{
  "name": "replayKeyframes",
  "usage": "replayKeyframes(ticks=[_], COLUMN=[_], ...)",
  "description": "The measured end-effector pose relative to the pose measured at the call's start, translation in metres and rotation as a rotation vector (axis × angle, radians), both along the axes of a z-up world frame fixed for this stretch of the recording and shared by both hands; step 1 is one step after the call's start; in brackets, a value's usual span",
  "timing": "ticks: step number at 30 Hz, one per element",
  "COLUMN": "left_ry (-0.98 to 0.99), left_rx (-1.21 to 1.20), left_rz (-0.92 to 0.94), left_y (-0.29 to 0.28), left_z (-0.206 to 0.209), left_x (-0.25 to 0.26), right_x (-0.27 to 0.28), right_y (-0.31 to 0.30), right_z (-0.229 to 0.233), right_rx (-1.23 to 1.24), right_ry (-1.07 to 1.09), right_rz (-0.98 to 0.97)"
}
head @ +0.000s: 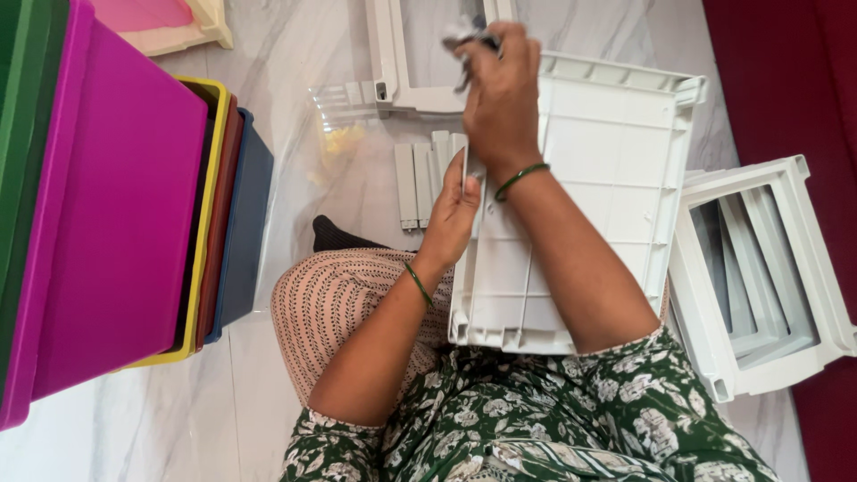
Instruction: The person assembles a white plastic storage unit by inserting square plastic legs into the corners of a frame and attaching a white plastic base. The person handles the frame, legs, and base by hand, snapping the parts together on the floor.
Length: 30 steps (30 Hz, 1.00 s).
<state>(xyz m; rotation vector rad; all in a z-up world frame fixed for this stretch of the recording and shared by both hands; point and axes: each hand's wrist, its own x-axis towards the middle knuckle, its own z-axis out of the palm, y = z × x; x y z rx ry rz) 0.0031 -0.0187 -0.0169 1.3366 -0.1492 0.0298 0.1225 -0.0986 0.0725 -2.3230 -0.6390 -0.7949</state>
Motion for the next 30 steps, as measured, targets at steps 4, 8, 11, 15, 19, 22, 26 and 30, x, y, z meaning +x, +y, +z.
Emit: replayKeyframes(ticks=[4,8,11,15,19,22,26,30], left_ry=[0.149,0.266,0.332,0.424,0.438,0.511,0.442,0.458], left_rx=[0.149,0.129,0.053,-0.125,-0.543,-0.648,-0.368,-0.375], left_rz=[-0.013,-0.019,-0.013,-0.069,-0.148,-0.145,-0.068,-0.042], left_y=[-0.006,-0.011,-0.011,-0.008,-0.011,-0.008,-0.005,0.003], left_z=[-0.003,-0.01,-0.017,-0.037,-0.057,-0.072,-0.09,-0.087], left_x=[-0.009,-0.01,-0.006,0.0,0.002,0.004,0.009,0.004], right_x=[0.035,0.063,0.035,-0.044,-0.15,-0.2,-0.215,-0.215], right_y=[-0.026,-0.056,-0.073,-0.09,-0.064,-0.058,-0.048,-0.048], right_z=[-0.014,-0.028,-0.036,-0.025,-0.011,-0.001,-0.015,-0.033], right_rx=[-0.01,0.349,0.608,0.791,0.663,0.2,-0.289,-0.363], right_ry=[-0.124,0.221,0.269,0.412,0.721,0.644,0.264,0.231], right_rz=[-0.083,-0.165,0.046,0.12,0.129,0.338,0.361,0.361])
